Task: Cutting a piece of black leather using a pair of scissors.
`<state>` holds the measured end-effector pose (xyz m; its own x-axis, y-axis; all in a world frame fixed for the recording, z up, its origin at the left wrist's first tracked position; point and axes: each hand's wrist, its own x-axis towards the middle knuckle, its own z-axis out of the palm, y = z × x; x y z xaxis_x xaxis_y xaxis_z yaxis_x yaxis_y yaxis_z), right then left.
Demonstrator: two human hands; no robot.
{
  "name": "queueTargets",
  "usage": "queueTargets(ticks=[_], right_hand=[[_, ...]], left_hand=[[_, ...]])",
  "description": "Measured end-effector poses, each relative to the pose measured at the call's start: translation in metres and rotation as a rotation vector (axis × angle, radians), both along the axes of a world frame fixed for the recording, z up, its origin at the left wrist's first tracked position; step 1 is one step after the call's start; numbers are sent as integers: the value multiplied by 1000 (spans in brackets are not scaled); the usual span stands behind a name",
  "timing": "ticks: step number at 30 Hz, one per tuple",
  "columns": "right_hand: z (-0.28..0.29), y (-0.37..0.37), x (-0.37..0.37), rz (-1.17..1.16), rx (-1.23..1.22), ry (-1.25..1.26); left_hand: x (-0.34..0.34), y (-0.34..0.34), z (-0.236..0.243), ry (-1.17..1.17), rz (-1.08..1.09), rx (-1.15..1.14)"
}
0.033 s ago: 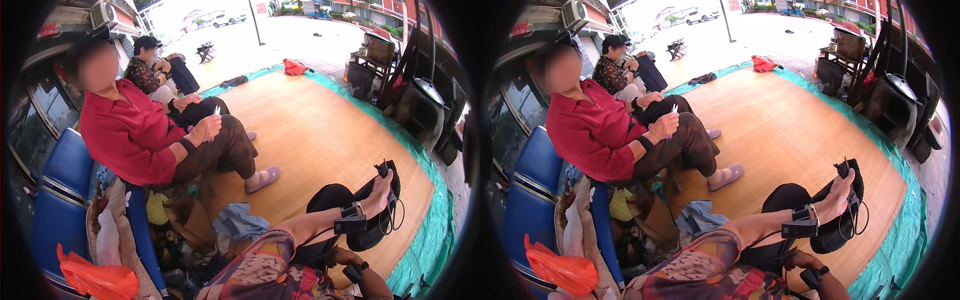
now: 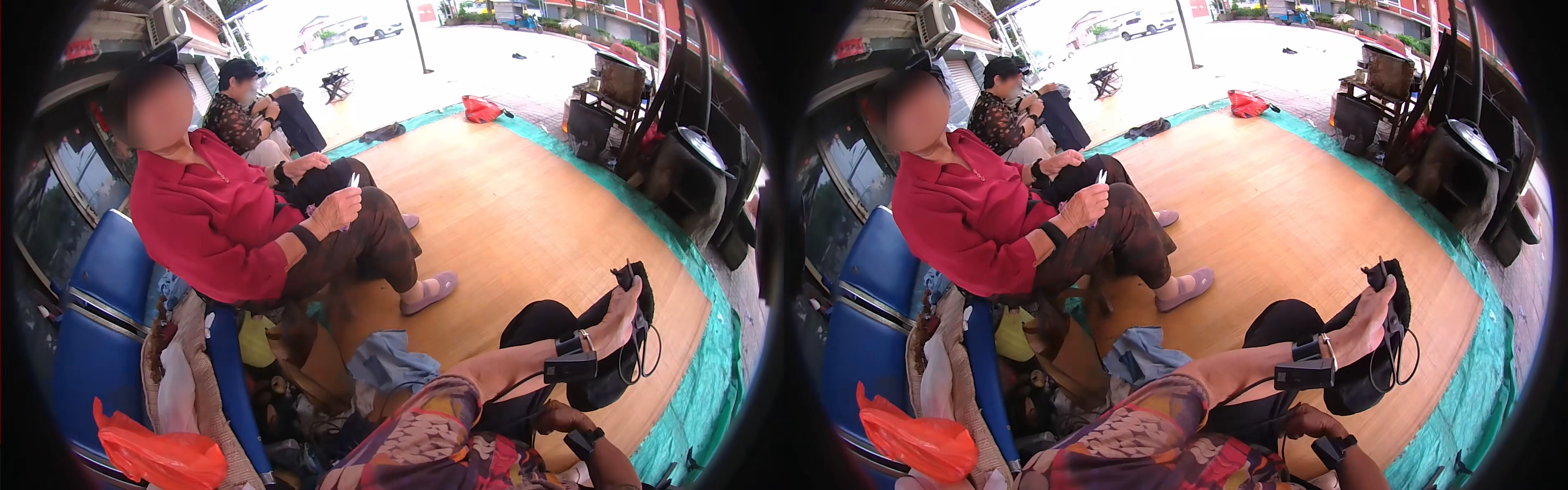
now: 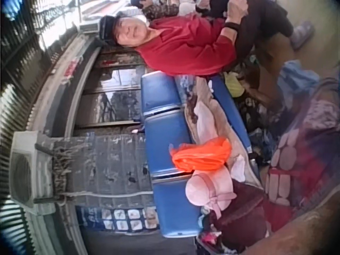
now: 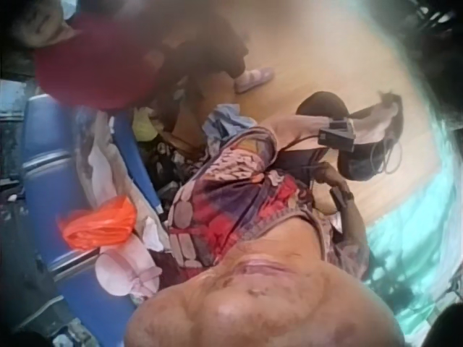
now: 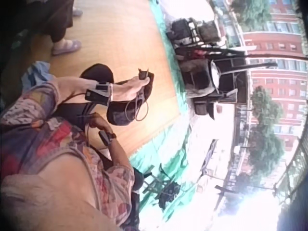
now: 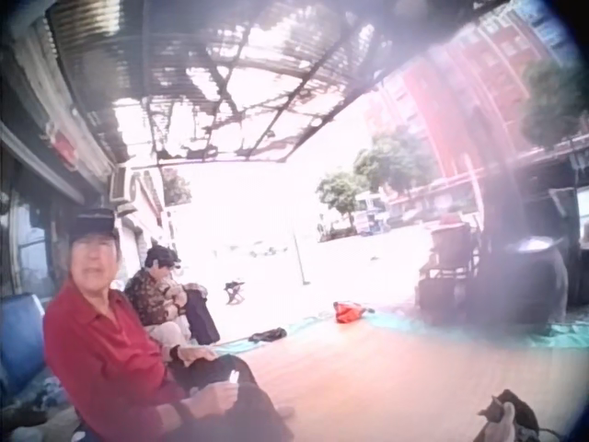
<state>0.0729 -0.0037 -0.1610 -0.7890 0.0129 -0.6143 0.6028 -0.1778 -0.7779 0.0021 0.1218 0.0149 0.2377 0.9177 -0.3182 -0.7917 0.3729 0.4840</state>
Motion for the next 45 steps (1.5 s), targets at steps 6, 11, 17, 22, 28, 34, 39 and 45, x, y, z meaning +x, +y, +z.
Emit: queueTargets(ticks=[6,11,17,22,28,34,39,45], right_hand=[[-50,-27,35,-598,-788,171],[-77,-18,43,-844,-780,55],[-160,-15,74,-1081,-996,103],[-155,-25,57,-1109,-644,-36],[-153,-13,37,-1056,-539,-61],[-150,-9,23,-1021,-492,-81],[-149,-9,17,-1009,-465,-86],[-148,-13,13,-998,-450,-86]], left_hand=[[-3,-14,15,-9,-6,4],[-18,-20,19,-97,-6,82],[-12,-28,31,-123,-72,76],[-19,-34,28,-133,-72,68],[-21,-48,42,-176,-120,96],[-21,-55,46,-186,-114,95],[-15,-59,48,-205,-118,135],[-16,-63,52,-205,-118,121]])
